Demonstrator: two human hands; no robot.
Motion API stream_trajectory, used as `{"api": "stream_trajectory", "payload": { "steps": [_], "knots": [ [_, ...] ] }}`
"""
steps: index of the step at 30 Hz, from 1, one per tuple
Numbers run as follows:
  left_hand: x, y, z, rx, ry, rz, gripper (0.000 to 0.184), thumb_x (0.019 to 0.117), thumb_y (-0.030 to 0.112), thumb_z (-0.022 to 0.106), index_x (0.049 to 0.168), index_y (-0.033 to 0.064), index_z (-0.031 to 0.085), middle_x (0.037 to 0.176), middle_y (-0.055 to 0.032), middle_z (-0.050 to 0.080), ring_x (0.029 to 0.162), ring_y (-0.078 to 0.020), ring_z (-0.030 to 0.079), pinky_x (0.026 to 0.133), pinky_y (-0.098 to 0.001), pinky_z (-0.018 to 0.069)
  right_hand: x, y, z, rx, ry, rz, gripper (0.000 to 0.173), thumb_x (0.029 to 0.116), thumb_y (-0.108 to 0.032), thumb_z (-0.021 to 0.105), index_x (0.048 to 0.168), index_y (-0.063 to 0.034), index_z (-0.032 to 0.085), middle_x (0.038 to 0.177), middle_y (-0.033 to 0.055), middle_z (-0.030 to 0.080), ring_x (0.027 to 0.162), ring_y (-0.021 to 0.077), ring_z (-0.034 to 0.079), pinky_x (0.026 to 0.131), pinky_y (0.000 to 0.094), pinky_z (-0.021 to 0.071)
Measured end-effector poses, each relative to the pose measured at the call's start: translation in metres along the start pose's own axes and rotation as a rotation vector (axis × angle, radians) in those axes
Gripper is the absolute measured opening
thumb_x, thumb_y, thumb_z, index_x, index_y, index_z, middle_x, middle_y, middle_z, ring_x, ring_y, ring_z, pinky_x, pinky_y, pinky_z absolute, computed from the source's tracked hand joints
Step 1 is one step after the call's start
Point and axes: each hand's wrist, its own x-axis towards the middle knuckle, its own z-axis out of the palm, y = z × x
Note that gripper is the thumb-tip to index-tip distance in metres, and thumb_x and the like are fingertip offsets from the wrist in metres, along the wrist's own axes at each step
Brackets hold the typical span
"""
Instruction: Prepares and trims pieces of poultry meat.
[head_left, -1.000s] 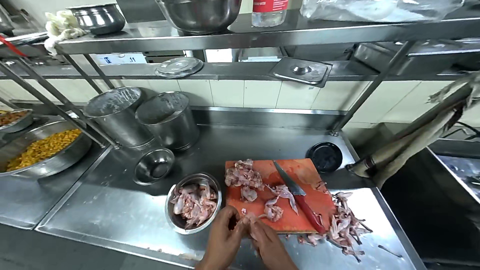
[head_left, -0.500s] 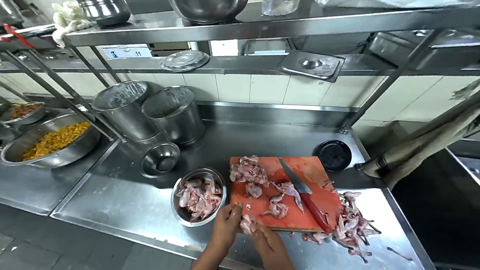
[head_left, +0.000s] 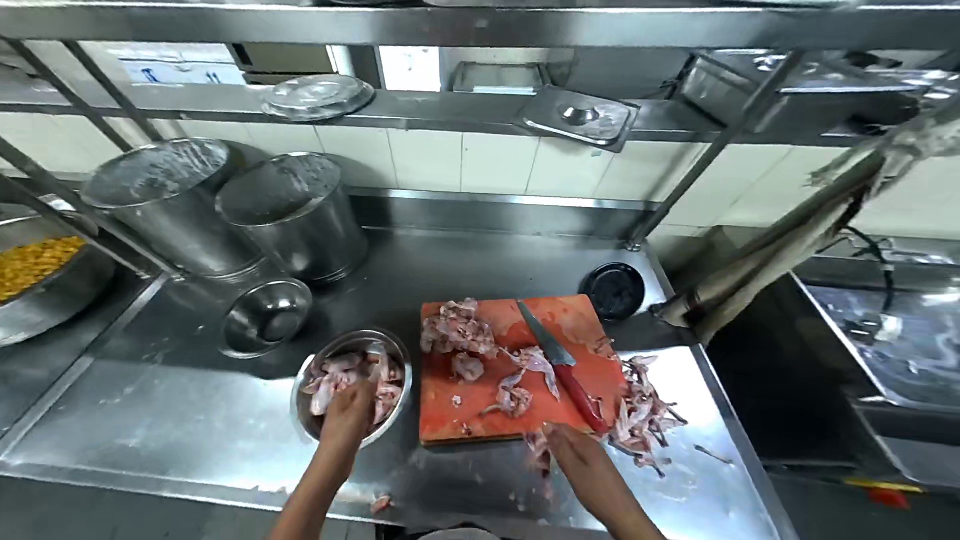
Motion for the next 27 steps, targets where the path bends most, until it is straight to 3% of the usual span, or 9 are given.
{"api": "stream_trajectory", "payload": {
  "steps": [4, 8, 11, 14, 17, 20, 22, 24, 27],
  "knots": [
    [-0.006, -0.031, 0.038, 0.242, -0.205, -0.077, 0.037, 0.1084, 0.033, 0.045, 0.100, 0.0025, 0.064, 0.074, -0.0037, 0.055, 0.061, -0.0144, 0.052, 0.059, -0.0350, 0.0480, 0.031, 0.010, -0.031, -0.307, 0.117, 0.140, 0.043, 0.1083, -0.038, 0.041, 0.110, -0.0045, 0.068, 0.090, 0.0164, 0.069, 0.087, 0.0343, 0.069, 0.081, 0.0590, 0.0538],
    [-0.018, -0.057, 0.056, 0.378, -0.354, -0.082, 0.038, 0.1075, 0.037, 0.049, 0.098, 0.0040, 0.065, 0.073, -0.0055, 0.058, 0.060, -0.0171, 0.055, 0.060, -0.0384, 0.0502, 0.053, 0.015, -0.060, -0.359, 0.519, 0.042, 0.038, 0.1074, -0.036, 0.045, 0.106, -0.0047, 0.067, 0.083, 0.0143, 0.069, 0.078, 0.0339, 0.070, 0.071, 0.0580, 0.0558],
    [-0.022, -0.070, 0.064, 0.431, -0.455, -0.115, 0.035, 0.1058, 0.036, 0.053, 0.099, 0.0036, 0.063, 0.076, -0.0071, 0.060, 0.063, -0.0185, 0.058, 0.063, -0.0399, 0.0518, 0.070, 0.040, -0.065, -0.401, 0.525, 0.045, 0.038, 0.1065, -0.031, 0.047, 0.120, -0.0040, 0.070, 0.110, 0.0187, 0.072, 0.105, 0.0367, 0.069, 0.094, 0.0570, 0.0546],
    [-0.025, -0.067, 0.073, 0.503, -0.555, -0.142, 0.034, 0.1042, 0.033, 0.057, 0.110, 0.0014, 0.065, 0.088, -0.0125, 0.066, 0.075, -0.0236, 0.065, 0.073, -0.0453, 0.0555, 0.061, 0.057, -0.051, -0.435, 0.379, 0.234, 0.046, 0.1003, -0.035, 0.058, 0.135, -0.0050, 0.065, 0.140, 0.0260, 0.057, 0.135, 0.0455, 0.051, 0.111, 0.0603, 0.0432],
    [-0.025, -0.055, 0.090, 0.507, -0.644, -0.118, 0.035, 0.1015, 0.036, 0.061, 0.110, 0.0028, 0.067, 0.091, -0.0114, 0.068, 0.079, -0.0223, 0.066, 0.076, -0.0444, 0.0565, 0.033, 0.043, -0.013, -0.172, 0.314, 0.149, 0.043, 0.1017, -0.033, 0.058, 0.134, -0.0055, 0.066, 0.136, 0.0200, 0.062, 0.126, 0.0347, 0.060, 0.108, 0.0518, 0.0493],
    [-0.027, -0.043, 0.115, 0.445, -0.743, -0.104, 0.033, 0.1012, 0.035, 0.062, 0.106, 0.0032, 0.067, 0.089, -0.0090, 0.067, 0.074, -0.0184, 0.066, 0.071, -0.0389, 0.0571, 0.012, 0.026, 0.040, 0.264, -0.117, 0.011, 0.040, 0.1078, -0.031, 0.048, 0.132, -0.0046, 0.064, 0.118, 0.0143, 0.070, 0.101, 0.0242, 0.071, 0.090, 0.0452, 0.0590],
    [-0.030, -0.037, 0.131, 0.414, -0.754, -0.103, 0.030, 0.1018, 0.032, 0.061, 0.102, 0.0032, 0.068, 0.085, -0.0072, 0.068, 0.071, -0.0165, 0.065, 0.069, -0.0364, 0.0570, 0.009, 0.023, 0.064, 0.395, -0.301, 0.013, 0.041, 0.1105, -0.036, 0.042, 0.122, -0.0034, 0.065, 0.100, 0.0106, 0.074, 0.083, 0.0200, 0.073, 0.077, 0.0410, 0.0623],
    [-0.033, -0.037, 0.139, 0.368, -0.736, -0.129, 0.029, 0.1027, 0.031, 0.060, 0.101, 0.0033, 0.068, 0.083, -0.0055, 0.068, 0.068, -0.0147, 0.065, 0.067, -0.0340, 0.0570, 0.006, 0.025, 0.069, 0.395, -0.290, 0.039, 0.038, 0.1104, -0.033, 0.042, 0.114, -0.0024, 0.064, 0.084, 0.0068, 0.067, 0.068, 0.0158, 0.065, 0.067, 0.0354, 0.0572],
    [-0.037, -0.041, 0.137, 0.265, -0.749, -0.189, 0.032, 0.1049, 0.035, 0.057, 0.109, 0.0035, 0.064, 0.082, -0.0056, 0.068, 0.067, -0.0152, 0.067, 0.066, -0.0333, 0.0585, -0.001, 0.037, 0.039, 0.254, -0.080, 0.050, 0.033, 0.1082, -0.026, 0.046, 0.115, -0.0010, 0.066, 0.086, 0.0094, 0.066, 0.070, 0.0185, 0.063, 0.068, 0.0389, 0.0556]
  ]
}}
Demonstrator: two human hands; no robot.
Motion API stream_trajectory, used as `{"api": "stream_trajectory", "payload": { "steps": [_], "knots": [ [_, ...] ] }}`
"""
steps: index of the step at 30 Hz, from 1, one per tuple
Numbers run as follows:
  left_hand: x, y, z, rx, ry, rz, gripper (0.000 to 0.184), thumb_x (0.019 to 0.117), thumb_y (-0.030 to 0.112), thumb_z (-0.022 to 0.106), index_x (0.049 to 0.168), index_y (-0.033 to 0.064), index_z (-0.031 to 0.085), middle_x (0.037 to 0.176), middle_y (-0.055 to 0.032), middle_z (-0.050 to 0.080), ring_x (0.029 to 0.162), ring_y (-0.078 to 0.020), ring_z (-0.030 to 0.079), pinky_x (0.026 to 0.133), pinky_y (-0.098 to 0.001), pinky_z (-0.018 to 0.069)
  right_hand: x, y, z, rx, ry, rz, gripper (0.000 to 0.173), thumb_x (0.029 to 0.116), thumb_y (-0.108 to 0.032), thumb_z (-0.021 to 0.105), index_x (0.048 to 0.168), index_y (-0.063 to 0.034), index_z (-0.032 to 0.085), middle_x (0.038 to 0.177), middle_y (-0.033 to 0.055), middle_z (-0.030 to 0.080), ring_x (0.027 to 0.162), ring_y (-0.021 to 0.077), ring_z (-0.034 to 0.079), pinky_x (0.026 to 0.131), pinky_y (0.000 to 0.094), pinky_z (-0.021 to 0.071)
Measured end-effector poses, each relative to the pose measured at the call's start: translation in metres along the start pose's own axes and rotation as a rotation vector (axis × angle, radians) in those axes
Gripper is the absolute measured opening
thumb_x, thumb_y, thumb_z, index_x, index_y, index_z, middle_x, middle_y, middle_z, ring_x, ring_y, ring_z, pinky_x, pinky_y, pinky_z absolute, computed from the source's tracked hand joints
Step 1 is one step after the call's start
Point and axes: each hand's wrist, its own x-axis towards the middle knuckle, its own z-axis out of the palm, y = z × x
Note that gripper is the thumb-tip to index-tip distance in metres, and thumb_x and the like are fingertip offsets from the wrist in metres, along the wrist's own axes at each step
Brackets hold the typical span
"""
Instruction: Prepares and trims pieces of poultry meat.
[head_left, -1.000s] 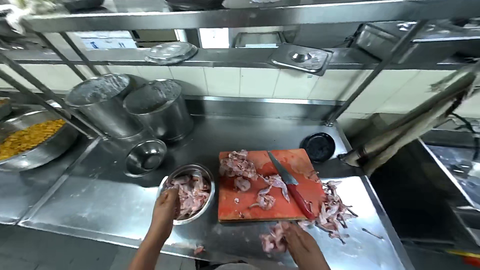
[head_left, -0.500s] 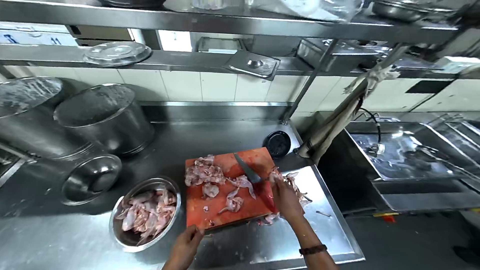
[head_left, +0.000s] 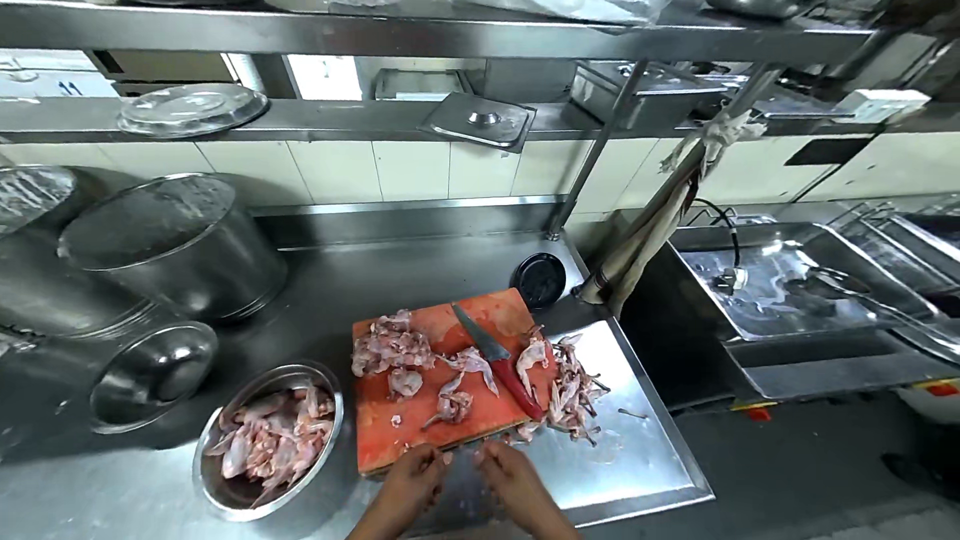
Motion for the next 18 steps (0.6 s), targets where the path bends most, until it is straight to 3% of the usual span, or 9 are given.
{"api": "stream_trajectory", "payload": {
  "steps": [3, 5, 7, 8, 10, 12, 14, 18],
  "knots": [
    [-0.008, -0.011, -0.005, -0.020, 0.032, -0.018, 0.031, 0.1035, 0.032, 0.059, 0.114, 0.0034, 0.062, 0.086, -0.0064, 0.068, 0.069, -0.0153, 0.066, 0.066, -0.0336, 0.0576, -0.006, 0.011, -0.060, -0.294, 0.412, 0.033, 0.031, 0.1057, -0.022, 0.047, 0.117, -0.0025, 0.069, 0.093, 0.0149, 0.071, 0.084, 0.0290, 0.070, 0.081, 0.0531, 0.0576],
    [-0.015, -0.018, -0.010, 0.004, 0.073, -0.019, 0.027, 0.1023, 0.027, 0.061, 0.112, 0.0025, 0.063, 0.087, -0.0070, 0.067, 0.069, -0.0150, 0.065, 0.065, -0.0334, 0.0563, -0.001, 0.026, -0.101, -0.468, 0.605, 0.094, 0.029, 0.1028, -0.022, 0.052, 0.116, -0.0049, 0.072, 0.108, 0.0171, 0.072, 0.101, 0.0343, 0.070, 0.090, 0.0579, 0.0558],
    [-0.024, -0.026, -0.016, 0.061, 0.120, -0.021, 0.026, 0.1011, 0.026, 0.063, 0.111, 0.0024, 0.065, 0.089, -0.0080, 0.068, 0.071, -0.0161, 0.066, 0.066, -0.0348, 0.0567, 0.007, 0.029, -0.129, -0.583, 0.637, 0.265, 0.036, 0.0948, -0.020, 0.063, 0.128, -0.0090, 0.071, 0.134, 0.0214, 0.062, 0.128, 0.0445, 0.056, 0.097, 0.0671, 0.0485],
    [-0.027, -0.030, -0.020, 0.097, 0.140, -0.013, 0.027, 0.1003, 0.027, 0.063, 0.112, 0.0024, 0.066, 0.090, -0.0092, 0.069, 0.073, -0.0179, 0.067, 0.068, -0.0372, 0.0573, 0.014, 0.025, -0.137, -0.592, 0.662, 0.309, 0.042, 0.0911, -0.019, 0.067, 0.132, -0.0100, 0.069, 0.141, 0.0223, 0.058, 0.133, 0.0473, 0.050, 0.098, 0.0701, 0.0459],
    [-0.033, -0.035, -0.027, 0.164, 0.175, 0.003, 0.030, 0.0995, 0.030, 0.063, 0.114, 0.0036, 0.067, 0.092, -0.0099, 0.070, 0.076, -0.0202, 0.067, 0.071, -0.0412, 0.0576, 0.037, 0.017, -0.143, -0.586, 0.730, 0.229, 0.041, 0.0922, -0.020, 0.066, 0.132, -0.0103, 0.070, 0.134, 0.0228, 0.062, 0.125, 0.0454, 0.057, 0.097, 0.0643, 0.0497],
    [-0.038, -0.034, -0.032, 0.216, 0.213, 0.004, 0.031, 0.0994, 0.032, 0.064, 0.115, 0.0053, 0.067, 0.093, -0.0095, 0.071, 0.077, -0.0208, 0.068, 0.074, -0.0433, 0.0584, 0.068, 0.006, -0.137, -0.593, 0.687, 0.160, 0.041, 0.0989, -0.031, 0.060, 0.134, -0.0096, 0.067, 0.124, 0.0220, 0.067, 0.110, 0.0407, 0.067, 0.093, 0.0601, 0.0542],
    [-0.044, -0.034, -0.038, 0.271, 0.234, -0.016, 0.033, 0.1005, 0.035, 0.062, 0.117, 0.0067, 0.067, 0.095, -0.0098, 0.071, 0.081, -0.0218, 0.069, 0.079, -0.0455, 0.0583, 0.100, -0.006, -0.119, -0.660, 0.573, 0.241, 0.054, 0.1004, -0.042, 0.056, 0.143, -0.0094, 0.057, 0.128, 0.0252, 0.066, 0.112, 0.0434, 0.067, 0.093, 0.0634, 0.0534],
    [-0.061, -0.031, -0.049, 0.295, 0.256, -0.021, 0.034, 0.1012, 0.036, 0.059, 0.119, 0.0084, 0.067, 0.103, -0.0097, 0.072, 0.091, -0.0221, 0.070, 0.087, -0.0467, 0.0576, 0.141, -0.003, -0.100, -0.726, 0.545, 0.307, 0.076, 0.0910, -0.047, 0.069, 0.153, -0.0107, 0.043, 0.126, 0.0296, 0.065, 0.111, 0.0497, 0.066, 0.089, 0.0698, 0.0526]
  ]
}}
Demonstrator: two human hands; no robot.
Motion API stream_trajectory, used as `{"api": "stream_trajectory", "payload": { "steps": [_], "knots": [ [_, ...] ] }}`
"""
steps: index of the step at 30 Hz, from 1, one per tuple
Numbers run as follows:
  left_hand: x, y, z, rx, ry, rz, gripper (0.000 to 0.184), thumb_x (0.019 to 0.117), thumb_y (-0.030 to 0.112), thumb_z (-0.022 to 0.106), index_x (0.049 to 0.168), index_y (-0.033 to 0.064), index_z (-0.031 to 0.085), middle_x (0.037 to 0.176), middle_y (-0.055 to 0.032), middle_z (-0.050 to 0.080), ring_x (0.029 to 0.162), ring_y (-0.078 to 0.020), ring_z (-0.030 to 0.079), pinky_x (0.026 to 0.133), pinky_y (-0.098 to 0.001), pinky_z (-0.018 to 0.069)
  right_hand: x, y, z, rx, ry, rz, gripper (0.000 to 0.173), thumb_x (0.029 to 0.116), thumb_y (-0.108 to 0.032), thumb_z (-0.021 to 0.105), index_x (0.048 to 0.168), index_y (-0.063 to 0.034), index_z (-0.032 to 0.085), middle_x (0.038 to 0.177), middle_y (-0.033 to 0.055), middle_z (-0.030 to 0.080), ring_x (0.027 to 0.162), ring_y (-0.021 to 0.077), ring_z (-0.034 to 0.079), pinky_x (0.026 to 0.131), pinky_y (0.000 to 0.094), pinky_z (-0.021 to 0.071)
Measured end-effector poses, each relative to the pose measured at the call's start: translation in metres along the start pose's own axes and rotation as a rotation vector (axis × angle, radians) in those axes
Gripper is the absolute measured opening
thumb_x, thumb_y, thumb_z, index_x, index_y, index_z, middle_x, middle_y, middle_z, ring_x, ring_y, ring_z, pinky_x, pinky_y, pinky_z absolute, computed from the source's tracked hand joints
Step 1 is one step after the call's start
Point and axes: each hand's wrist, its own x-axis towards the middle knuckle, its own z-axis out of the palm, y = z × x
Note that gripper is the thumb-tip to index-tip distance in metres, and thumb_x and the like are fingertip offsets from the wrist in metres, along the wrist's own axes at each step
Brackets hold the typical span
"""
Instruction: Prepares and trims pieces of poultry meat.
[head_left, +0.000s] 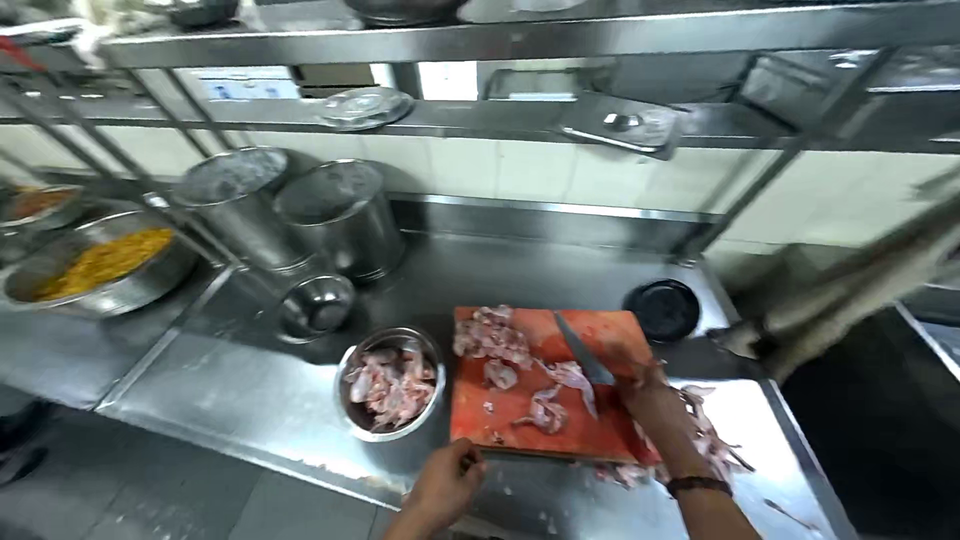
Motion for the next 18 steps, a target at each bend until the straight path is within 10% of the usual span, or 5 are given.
{"api": "stream_trajectory", "payload": {
  "steps": [8, 12, 18],
  "knots": [
    [-0.022, -0.034, -0.055, -0.070, 0.264, -0.005, 0.031, 0.1002, 0.035, 0.059, 0.115, 0.0094, 0.069, 0.095, -0.0070, 0.070, 0.082, -0.0186, 0.068, 0.080, -0.0420, 0.0578, 0.019, 0.010, -0.002, 0.026, 0.014, 0.040, 0.078, 0.0905, -0.045, 0.070, 0.151, -0.0050, 0.041, 0.121, 0.0311, 0.067, 0.112, 0.0511, 0.065, 0.092, 0.0719, 0.0500],
    [-0.016, -0.051, -0.106, 0.111, 0.496, -0.114, 0.034, 0.0961, 0.032, 0.063, 0.122, 0.0108, 0.068, 0.120, -0.0106, 0.068, 0.106, -0.0243, 0.068, 0.095, -0.0462, 0.0562, 0.005, -0.026, -0.021, 0.228, 0.108, -0.049, 0.054, 0.0971, -0.030, 0.061, 0.141, -0.0006, 0.052, 0.117, 0.0308, 0.067, 0.108, 0.0509, 0.065, 0.089, 0.0722, 0.0499],
    [0.035, -0.068, -0.164, 0.431, 0.468, -0.271, 0.059, 0.0951, 0.027, 0.064, 0.150, 0.0116, 0.049, 0.156, -0.0176, 0.045, 0.142, -0.0406, 0.044, 0.110, -0.0567, 0.0460, -0.037, -0.097, -0.010, 0.265, -0.009, -0.331, 0.070, 0.0913, -0.032, 0.073, 0.150, -0.0035, 0.047, 0.123, 0.0326, 0.064, 0.110, 0.0507, 0.064, 0.092, 0.0705, 0.0499]
  ]
}}
